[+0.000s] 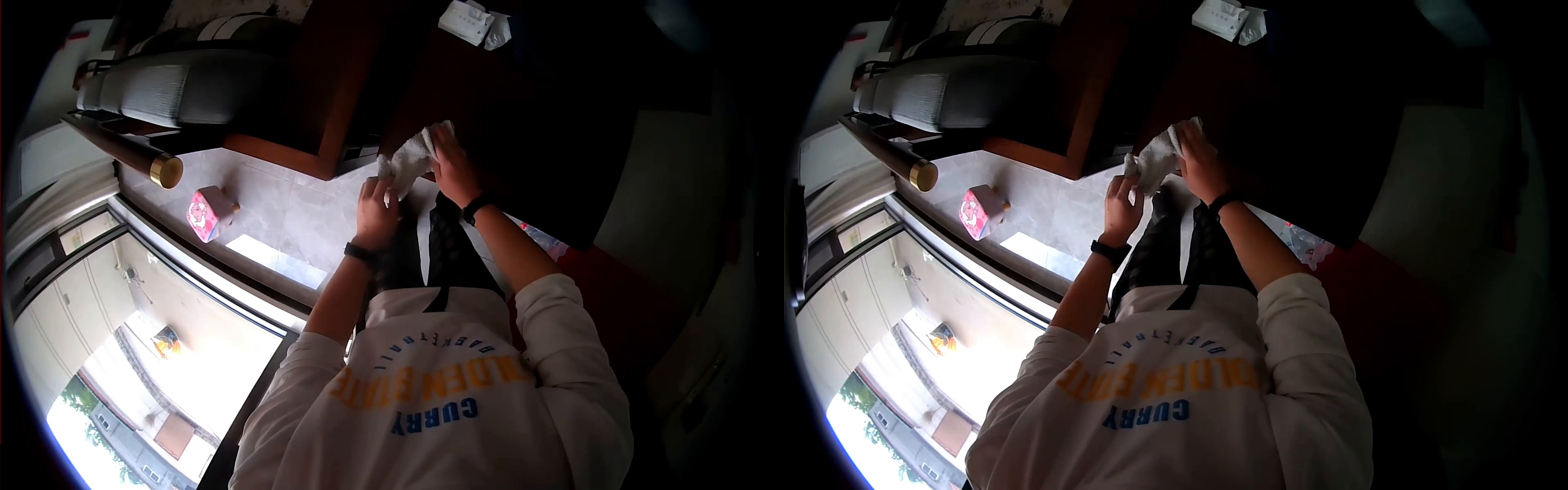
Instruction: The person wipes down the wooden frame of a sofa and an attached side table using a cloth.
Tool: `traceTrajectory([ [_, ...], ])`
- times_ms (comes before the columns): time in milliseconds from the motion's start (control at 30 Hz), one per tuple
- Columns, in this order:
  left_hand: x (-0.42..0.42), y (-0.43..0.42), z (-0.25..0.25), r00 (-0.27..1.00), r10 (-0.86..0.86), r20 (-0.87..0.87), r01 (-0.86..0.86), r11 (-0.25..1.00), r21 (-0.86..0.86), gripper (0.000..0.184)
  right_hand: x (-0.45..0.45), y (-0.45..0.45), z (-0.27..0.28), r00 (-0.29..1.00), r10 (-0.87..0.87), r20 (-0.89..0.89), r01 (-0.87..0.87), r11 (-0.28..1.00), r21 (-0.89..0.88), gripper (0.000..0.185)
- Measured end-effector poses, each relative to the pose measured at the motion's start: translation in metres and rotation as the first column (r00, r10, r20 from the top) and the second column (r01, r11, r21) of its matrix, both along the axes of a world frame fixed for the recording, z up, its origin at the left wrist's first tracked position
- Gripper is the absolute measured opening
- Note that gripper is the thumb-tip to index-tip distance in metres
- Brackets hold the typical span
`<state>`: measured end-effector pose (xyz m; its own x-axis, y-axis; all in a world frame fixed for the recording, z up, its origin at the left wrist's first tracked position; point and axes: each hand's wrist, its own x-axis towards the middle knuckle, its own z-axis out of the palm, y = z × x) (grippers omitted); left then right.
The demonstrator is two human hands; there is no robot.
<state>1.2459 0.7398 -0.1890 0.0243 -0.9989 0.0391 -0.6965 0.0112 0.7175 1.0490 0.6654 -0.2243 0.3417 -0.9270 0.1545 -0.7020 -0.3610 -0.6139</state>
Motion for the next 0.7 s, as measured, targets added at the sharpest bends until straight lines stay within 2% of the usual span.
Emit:
traceTrajectory([
  [133,0.043,-0.001,0.038,0.98,0.19,0.054,-0.176,0.964,-0.2,0.026,0.059,-0.019,0.037,0.974,0.15,0.171,-0.124,0.981,-0.152,0.06],
  [167,0.056,0.0,0.046,0.971,0.237,0.041,-0.223,0.951,-0.215,0.026,0.072,-0.02,0.047,0.974,0.188,0.123,-0.173,0.977,-0.121,0.059],
  [300,0.107,0.004,0.061,0.914,0.406,0.006,-0.379,0.859,-0.344,0.027,0.128,-0.02,0.07,0.929,0.337,0.154,-0.305,0.931,-0.198,0.054],
  [400,0.148,0.009,0.06,0.877,0.478,0.046,-0.438,0.835,-0.335,0.027,0.172,-0.013,0.067,0.918,0.392,0.062,-0.369,0.9,-0.231,0.054],
  [433,0.158,0.01,0.059,0.875,0.483,0.033,-0.444,0.829,-0.341,0.027,0.183,-0.011,0.064,0.925,0.378,-0.043,-0.379,0.907,-0.184,0.053],
  [467,0.165,0.009,0.056,0.882,0.468,0.062,-0.422,0.84,-0.341,0.027,0.187,-0.009,0.059,0.924,0.379,-0.055,-0.382,0.904,-0.192,0.053],
  [567,0.175,0.005,0.06,0.899,0.429,0.089,-0.386,0.871,-0.303,0.029,0.197,-0.008,0.049,0.942,0.2,-0.27,-0.26,0.943,-0.21,0.058],
  [633,0.18,-0.001,0.057,0.92,0.381,0.094,-0.358,0.912,-0.2,0.03,0.199,-0.015,0.049,0.943,0.178,-0.281,-0.236,0.954,-0.186,0.059],
  [700,0.179,-0.009,0.052,0.937,0.346,0.052,-0.331,0.925,-0.187,0.03,0.197,-0.021,0.05,0.943,0.136,-0.303,-0.197,0.964,-0.181,0.061],
])
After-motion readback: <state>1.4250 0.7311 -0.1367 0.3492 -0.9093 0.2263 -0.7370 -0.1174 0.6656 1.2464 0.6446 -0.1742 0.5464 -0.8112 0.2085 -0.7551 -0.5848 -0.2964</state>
